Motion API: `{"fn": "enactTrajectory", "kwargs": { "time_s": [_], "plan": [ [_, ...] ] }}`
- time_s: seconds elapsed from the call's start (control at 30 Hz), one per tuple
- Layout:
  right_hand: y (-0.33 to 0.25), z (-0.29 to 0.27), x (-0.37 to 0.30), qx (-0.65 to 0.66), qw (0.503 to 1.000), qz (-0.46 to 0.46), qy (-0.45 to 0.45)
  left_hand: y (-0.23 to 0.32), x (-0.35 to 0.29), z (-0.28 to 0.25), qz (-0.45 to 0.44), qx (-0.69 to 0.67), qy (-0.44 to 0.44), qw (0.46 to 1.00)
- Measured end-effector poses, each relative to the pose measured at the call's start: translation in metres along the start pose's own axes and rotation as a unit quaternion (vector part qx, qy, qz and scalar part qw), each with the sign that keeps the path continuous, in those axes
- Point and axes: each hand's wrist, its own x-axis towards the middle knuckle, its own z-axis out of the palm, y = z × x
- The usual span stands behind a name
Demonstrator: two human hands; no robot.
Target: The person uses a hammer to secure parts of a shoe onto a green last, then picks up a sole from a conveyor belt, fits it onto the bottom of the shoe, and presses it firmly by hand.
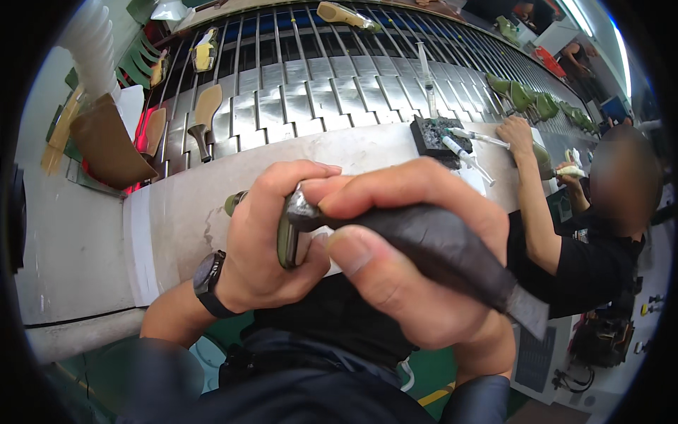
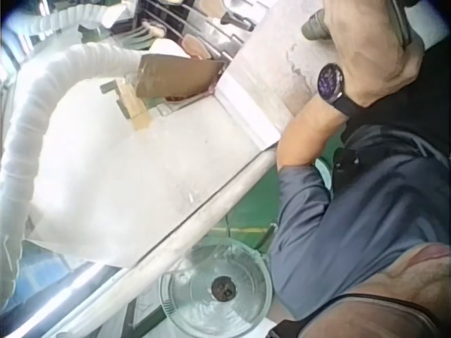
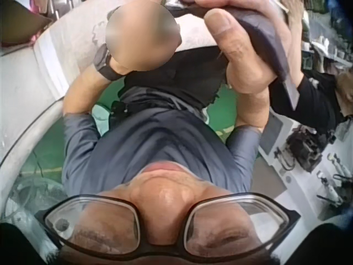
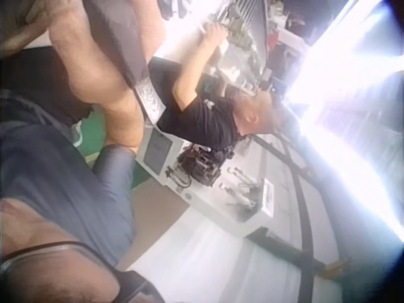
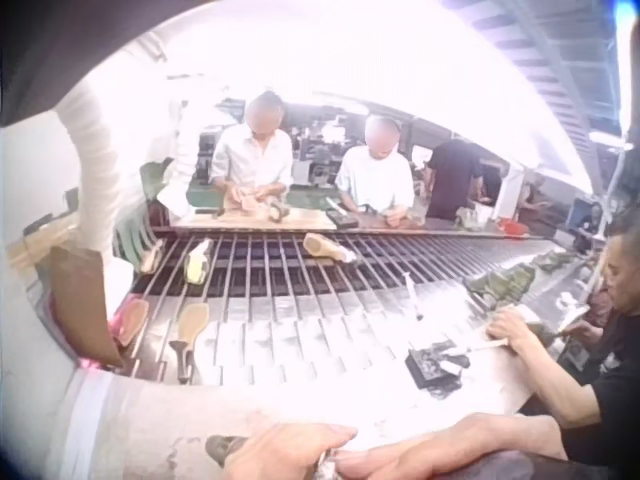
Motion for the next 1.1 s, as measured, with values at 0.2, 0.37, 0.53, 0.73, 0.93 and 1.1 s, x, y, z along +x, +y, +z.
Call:
{"fn": "enactTrajectory", "kwargs": {
  "time_s": [0.2,0.37,0.53,0.73,0.93,1.1],
  "plan": [
    [0.009,0.004,-0.029,0.110,0.988,0.100,-0.051,0.006,-0.045,-0.005,0.115,0.042,0.018,0.992],
    [0.094,0.027,-0.102,0.179,0.979,0.093,-0.015,-0.022,-0.119,0.006,0.130,0.146,0.101,0.975],
    [0.166,0.056,-0.151,0.319,0.901,0.260,0.136,-0.025,-0.149,-0.002,0.041,0.227,-0.071,0.970],
    [0.173,0.055,-0.155,0.297,0.927,0.206,0.103,-0.023,-0.152,-0.004,0.035,0.258,-0.090,0.961],
    [0.176,0.048,-0.129,0.307,0.938,0.145,0.072,-0.026,-0.155,0.005,0.040,0.265,-0.040,0.963],
    [0.178,0.041,-0.108,0.337,0.934,0.118,0.021,-0.024,-0.155,0.002,0.040,0.274,-0.050,0.960]
  ]
}}
